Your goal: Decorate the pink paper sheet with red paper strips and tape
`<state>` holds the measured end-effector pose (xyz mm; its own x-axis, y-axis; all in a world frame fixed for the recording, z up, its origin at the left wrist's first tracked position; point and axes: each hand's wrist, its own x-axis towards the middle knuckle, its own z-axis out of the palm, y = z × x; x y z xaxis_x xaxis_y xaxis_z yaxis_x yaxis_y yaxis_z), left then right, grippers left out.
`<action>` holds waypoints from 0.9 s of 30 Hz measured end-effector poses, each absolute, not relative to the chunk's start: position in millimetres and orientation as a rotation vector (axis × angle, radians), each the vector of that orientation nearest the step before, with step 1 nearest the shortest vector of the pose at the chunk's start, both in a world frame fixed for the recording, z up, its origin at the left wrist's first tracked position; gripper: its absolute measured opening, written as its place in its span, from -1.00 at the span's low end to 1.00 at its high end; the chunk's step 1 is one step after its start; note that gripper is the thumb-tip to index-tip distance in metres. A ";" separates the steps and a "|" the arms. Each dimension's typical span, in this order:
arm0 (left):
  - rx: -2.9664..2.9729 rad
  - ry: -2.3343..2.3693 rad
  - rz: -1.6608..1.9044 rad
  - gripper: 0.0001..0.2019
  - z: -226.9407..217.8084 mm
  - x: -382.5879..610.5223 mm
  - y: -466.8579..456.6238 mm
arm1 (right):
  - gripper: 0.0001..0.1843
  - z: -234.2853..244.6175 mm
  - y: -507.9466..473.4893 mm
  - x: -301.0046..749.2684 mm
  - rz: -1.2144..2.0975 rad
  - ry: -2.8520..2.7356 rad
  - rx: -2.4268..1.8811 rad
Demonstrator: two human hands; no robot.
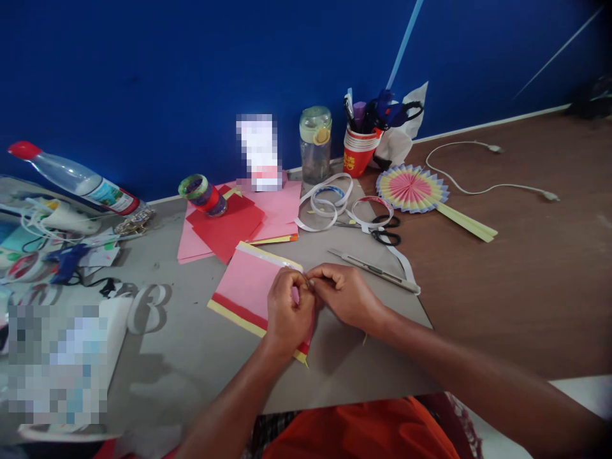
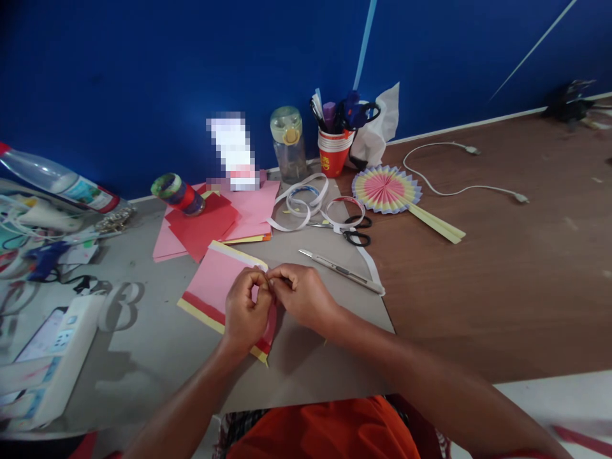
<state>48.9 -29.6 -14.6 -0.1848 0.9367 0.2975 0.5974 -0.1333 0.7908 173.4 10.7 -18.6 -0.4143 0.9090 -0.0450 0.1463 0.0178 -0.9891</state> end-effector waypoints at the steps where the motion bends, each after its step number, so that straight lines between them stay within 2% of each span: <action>1: 1.699 1.769 1.244 -0.85 -15.0 48.5 -29.8 | -0.75 -18.1 11.3 173.4 1.479 -1.614 -1.098; 13: 1.663 1.717 1.293 -0.89 -18.0 45.9 -30.5 | -0.81 -13.4 12.9 174.6 1.556 -1.539 -1.101; 18: 1.569 1.717 1.299 -0.95 -20.7 44.5 -32.2 | -0.86 -7.5 17.2 175.3 1.741 -1.410 -1.109; 22: 1.626 1.685 1.273 -0.72 -20.7 40.8 -33.3 | -0.85 -8.5 20.0 176.6 1.867 -1.327 -1.039; 27: 1.712 1.586 1.200 -0.82 -14.8 34.8 -31.3 | -0.86 -11.6 21.4 177.3 1.946 -1.267 -0.969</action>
